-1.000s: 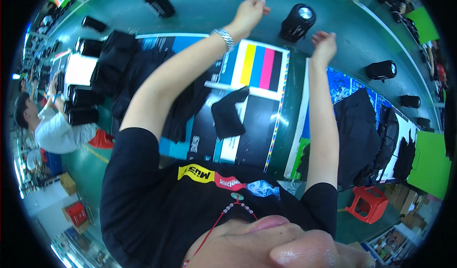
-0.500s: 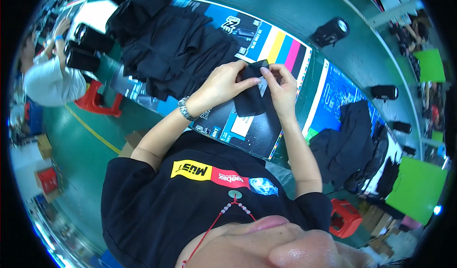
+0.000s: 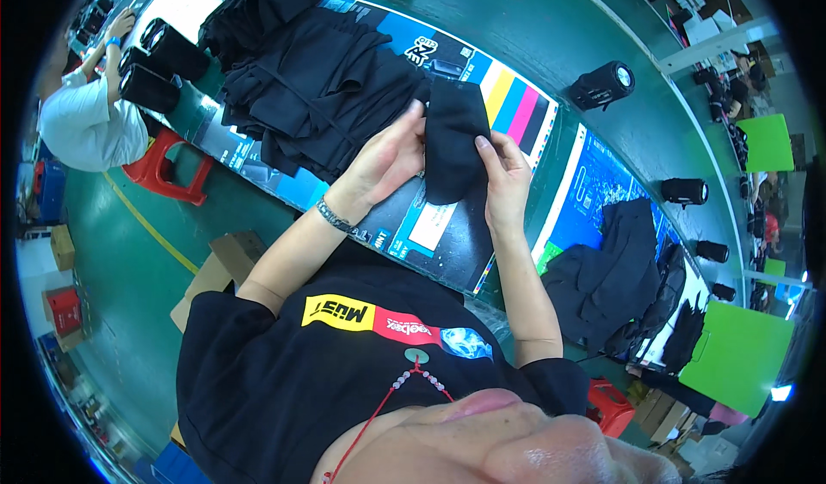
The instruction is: The person fits black fabric covers onto several electronic speakers and places them back onto the assembly table.
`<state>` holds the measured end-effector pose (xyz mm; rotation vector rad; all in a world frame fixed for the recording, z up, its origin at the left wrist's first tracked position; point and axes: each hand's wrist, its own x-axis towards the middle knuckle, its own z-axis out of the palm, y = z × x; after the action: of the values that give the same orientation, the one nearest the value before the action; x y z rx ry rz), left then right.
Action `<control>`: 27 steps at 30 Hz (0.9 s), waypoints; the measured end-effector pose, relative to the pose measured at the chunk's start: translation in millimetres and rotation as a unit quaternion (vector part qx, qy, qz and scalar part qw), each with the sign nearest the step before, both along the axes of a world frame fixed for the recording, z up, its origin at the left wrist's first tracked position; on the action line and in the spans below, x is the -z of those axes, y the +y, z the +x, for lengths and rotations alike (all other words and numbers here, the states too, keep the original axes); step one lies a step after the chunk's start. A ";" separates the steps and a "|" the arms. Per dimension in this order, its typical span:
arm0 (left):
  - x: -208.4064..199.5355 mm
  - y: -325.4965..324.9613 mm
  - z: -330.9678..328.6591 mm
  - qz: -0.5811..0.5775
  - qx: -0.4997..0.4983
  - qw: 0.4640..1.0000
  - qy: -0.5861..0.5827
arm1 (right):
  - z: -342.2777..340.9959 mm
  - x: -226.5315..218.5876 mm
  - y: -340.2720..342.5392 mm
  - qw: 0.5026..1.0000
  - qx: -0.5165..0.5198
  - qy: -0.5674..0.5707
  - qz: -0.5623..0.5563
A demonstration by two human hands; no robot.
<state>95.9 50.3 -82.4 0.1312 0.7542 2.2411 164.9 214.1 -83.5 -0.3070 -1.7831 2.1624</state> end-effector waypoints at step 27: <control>-83.4 -25.6 -97.5 -0.089 0.020 0.961 0.261 | -77.0 -102.0 3.7 0.992 -0.097 0.073 -0.042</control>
<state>-1.6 24.7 1.0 0.6616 1.2124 2.1031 87.8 217.8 18.5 0.0070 -1.7044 2.3298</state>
